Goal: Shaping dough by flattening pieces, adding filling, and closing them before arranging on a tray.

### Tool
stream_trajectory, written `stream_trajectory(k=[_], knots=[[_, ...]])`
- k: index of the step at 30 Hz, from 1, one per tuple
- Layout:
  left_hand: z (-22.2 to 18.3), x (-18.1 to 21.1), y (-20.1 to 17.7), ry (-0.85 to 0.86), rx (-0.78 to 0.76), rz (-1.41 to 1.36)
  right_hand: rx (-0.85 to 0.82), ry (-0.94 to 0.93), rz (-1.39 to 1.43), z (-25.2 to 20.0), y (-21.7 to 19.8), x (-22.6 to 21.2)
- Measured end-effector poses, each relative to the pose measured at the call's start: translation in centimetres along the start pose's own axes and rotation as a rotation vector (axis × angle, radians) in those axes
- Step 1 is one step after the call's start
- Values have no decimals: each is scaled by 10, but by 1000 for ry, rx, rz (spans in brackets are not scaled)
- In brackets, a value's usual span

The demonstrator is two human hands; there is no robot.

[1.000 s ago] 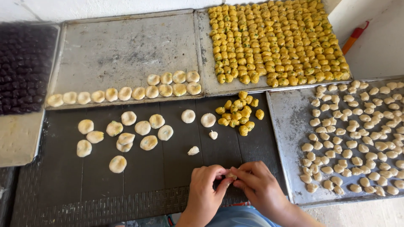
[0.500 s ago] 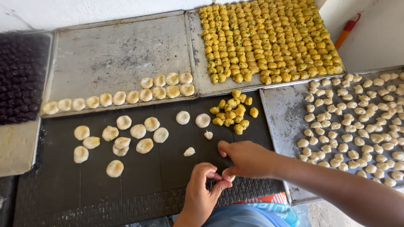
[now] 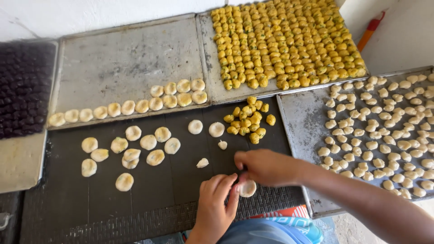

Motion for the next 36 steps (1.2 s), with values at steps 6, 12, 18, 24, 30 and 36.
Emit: stream_trajectory(k=[6,12,18,24,30,36], knots=[[9,28,22,-46,-140,405,790,-519,-491,34,-24,-20],[19,23,-22,-127,-133,-111,708,-588,-57,31,-27,-12],[46,-1,-110,70,244,316,763,-551,126,-24,-19,-23],[4,8,-8,142,-95,321,986,-490,-538,-39,51,-23],[-2,6,-1,46,-155,393,1009,-209,-666,-50,55,9],[-6,1,6,78,-194,503,1061,-225,-455,-55,-18,33]])
Point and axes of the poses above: each hand's wrist, its own z-axis towards the middle knuckle, its own y-axis out of the palm, x = y × z, the point moved 8 cm from there along z, towards the middle knuckle, and after that the axes turned 5 degrees about -x, right-handed, at the moved point
